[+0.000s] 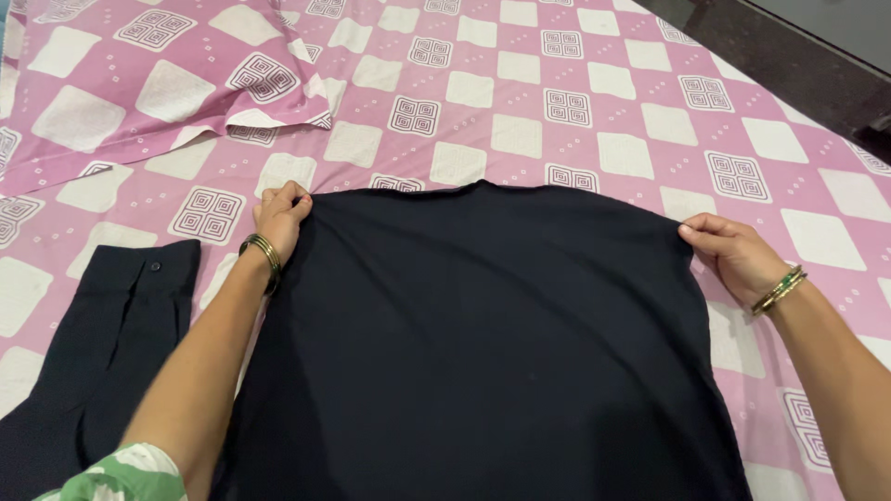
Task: The person buttons a black long-sleeved shirt laid flat on a bed, then folds the sleeves inward, folds the sides, and folds the shirt into a compact rectangle. The person smooths the fabric during folding and places the finished folded shirt on the bed.
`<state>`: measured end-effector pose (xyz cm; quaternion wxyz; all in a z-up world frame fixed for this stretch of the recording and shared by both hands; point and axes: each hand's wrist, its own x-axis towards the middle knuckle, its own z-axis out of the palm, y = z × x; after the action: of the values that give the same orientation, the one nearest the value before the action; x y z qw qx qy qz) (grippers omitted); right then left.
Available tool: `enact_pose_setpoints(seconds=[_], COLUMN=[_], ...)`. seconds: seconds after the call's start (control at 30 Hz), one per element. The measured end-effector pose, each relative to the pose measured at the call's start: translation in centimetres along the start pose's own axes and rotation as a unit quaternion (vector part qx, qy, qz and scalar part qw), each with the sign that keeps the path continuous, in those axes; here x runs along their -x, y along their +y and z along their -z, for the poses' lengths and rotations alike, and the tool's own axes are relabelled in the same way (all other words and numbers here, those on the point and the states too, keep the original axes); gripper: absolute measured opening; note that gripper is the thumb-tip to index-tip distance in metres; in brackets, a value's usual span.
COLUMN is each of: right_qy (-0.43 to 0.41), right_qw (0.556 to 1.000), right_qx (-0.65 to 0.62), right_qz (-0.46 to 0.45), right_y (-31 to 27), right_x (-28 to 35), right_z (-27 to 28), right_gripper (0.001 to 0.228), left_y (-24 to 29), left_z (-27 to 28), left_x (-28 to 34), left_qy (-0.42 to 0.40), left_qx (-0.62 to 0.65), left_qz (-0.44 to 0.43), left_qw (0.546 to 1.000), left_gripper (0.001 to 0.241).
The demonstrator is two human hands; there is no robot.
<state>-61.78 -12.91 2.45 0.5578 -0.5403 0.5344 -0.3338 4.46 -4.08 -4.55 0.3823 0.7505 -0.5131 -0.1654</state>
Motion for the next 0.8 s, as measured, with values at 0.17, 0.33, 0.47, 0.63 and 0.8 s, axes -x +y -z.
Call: enact_pose_setpoints(seconds=[0.17, 0.33, 0.47, 0.63, 0.8], right_qy=[-0.020, -0.046, -0.077, 0.026, 0.134], right_qw=[0.994, 0.932, 0.945, 0.964, 0.948], right_qx=[0.095, 0.329, 0.302, 0.258, 0.276], right_qz=[-0.050, -0.147, -0.097, -0.059, -0.082], right_y=[-1.0, -4.9, -6.5, -5.9, -3.6], right_x=[-0.2, -2.8, -2.9, -2.7, -3.3], right_z=[0.8, 1.4, 1.7, 0.7, -1.0], right_gripper=[0.020, 0.027, 0.025, 0.027, 0.027], left_y=[-0.6, -0.8, -0.4, 0.8, 2.6], left_z=[-0.3, 0.1, 0.5, 1.6, 2.7], left_x=[-0.4, -0.1, 0.1, 0.7, 2.0], left_qy=[0.015, 0.020, 0.004, -0.053, -0.101], left_qx=[-0.027, -0.024, 0.002, 0.218, 0.378], left_qz=[-0.026, -0.043, -0.019, 0.014, 0.063], left_qw=[0.999, 0.999, 1.000, 0.974, 0.918], left_gripper=[0.015, 0.013, 0.015, 0.017, 0.013])
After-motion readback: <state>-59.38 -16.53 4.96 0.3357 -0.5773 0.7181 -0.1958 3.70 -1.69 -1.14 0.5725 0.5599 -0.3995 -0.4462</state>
